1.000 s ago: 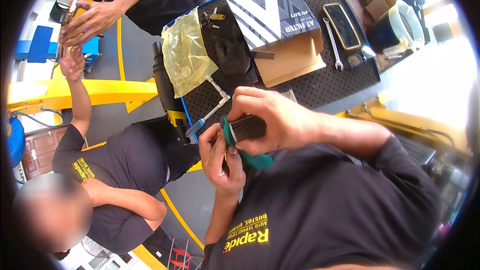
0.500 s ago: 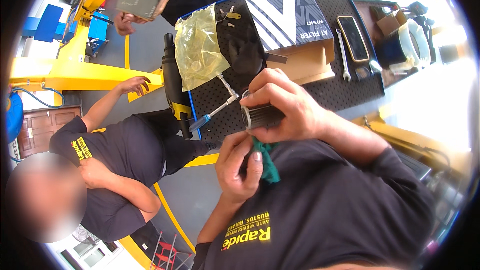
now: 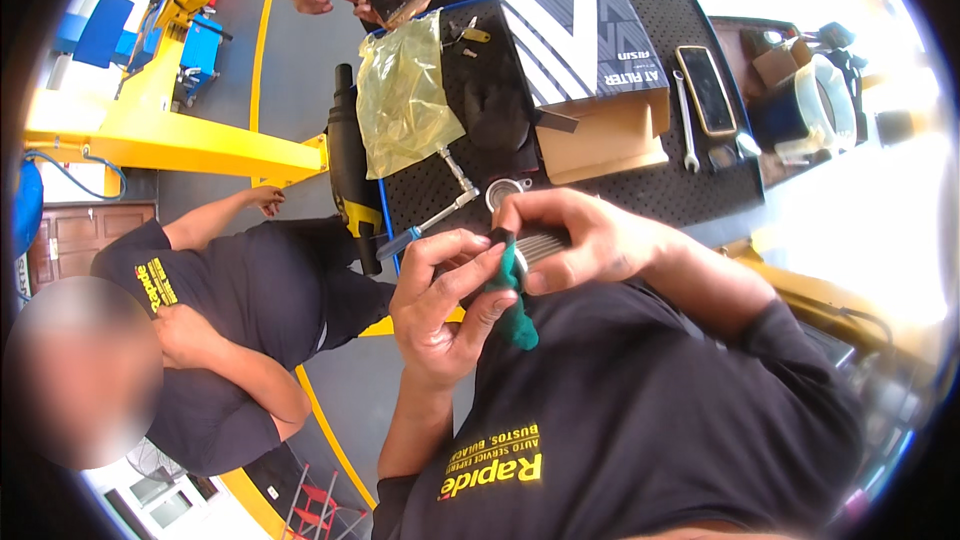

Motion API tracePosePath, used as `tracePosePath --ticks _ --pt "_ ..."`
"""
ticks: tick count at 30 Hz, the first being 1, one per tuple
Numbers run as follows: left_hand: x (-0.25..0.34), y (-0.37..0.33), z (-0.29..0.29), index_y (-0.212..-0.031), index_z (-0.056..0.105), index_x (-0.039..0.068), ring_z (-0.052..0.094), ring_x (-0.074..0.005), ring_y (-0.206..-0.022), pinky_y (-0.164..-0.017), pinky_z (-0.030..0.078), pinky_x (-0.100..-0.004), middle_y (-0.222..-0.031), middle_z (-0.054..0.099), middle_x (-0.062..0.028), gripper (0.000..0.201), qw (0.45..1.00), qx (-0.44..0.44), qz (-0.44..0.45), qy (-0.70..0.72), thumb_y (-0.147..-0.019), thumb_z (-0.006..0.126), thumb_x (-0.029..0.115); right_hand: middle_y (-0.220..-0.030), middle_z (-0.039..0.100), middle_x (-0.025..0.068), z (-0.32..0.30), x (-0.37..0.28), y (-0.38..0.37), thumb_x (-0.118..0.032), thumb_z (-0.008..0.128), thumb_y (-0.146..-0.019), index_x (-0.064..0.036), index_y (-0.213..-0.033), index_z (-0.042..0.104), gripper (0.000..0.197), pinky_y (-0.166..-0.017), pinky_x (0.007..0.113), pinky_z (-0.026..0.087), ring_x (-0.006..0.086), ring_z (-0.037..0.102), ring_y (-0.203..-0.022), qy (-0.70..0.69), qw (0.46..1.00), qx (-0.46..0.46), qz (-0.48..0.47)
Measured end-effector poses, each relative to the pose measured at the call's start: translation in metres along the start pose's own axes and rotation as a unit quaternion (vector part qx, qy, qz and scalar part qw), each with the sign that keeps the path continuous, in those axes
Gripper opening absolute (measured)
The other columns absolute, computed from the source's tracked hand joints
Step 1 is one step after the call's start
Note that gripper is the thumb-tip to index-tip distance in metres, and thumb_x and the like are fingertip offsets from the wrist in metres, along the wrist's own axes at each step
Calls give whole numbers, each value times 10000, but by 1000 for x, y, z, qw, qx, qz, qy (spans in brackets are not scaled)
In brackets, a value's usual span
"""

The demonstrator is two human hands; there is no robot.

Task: The person uses a long metal rod and a green cloth to clean a small cylindrical car part, repeatedly inserting the rod into the part and wiping it. The person then walks to a workbench, continues wiping the part, and applies a substance from a small tube to the part's rim.

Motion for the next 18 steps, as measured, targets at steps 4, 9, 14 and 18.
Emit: tracePosePath --ticks 4,9,14,18 --pt "-13 10 7 -1125 732 2 610 -196 -1002 -849 509 -278 -1155 602 -127 263 995 45 -35 79 -893 808 99 -987 645 64 2 -12 3 -314 785 -868 -9 -1124 582 448 -819 335 498 136 590 -915 100 994 29 39" --pt "-15 22 28 -1115 667 7 557 -135 -1001 -872 478 -252 -1207 538 -105 226 955 126 -117 243 -947 769 119 -989 590 164 12 -27 9 -261 794 -835 -2 -1080 592 410 -802 419 518 326 635 -927 328 929 90 -147" --pt "-17 28 32 -1083 614 15 584 -161 -1059 -950 484 -305 -1214 580 -117 269 936 121 -178 277 -1000 719 248 -1082 550 127 17 -31 15 -218 815 -819 -27 -1082 588 396 -908 452 486 315 586 -1053 446 859 107 -226" --pt "-20 37 35 -1073 613 19 588 -155 -1062 -962 476 -311 -1223 599 -104 232 921 139 -208 298 -1033 677 238 -1078 540 113 22 -34 19 -228 835 -781 -42 -1078 587 429 -939 444 466 301 564 -1055 538 806 88 -230"
Point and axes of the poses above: each hand's wrist, its own y-axis away from the middle knuckle, its own z-axis out of the palm, x = y × z, the point moved 2 cm from there along -y, towards the middle knuckle
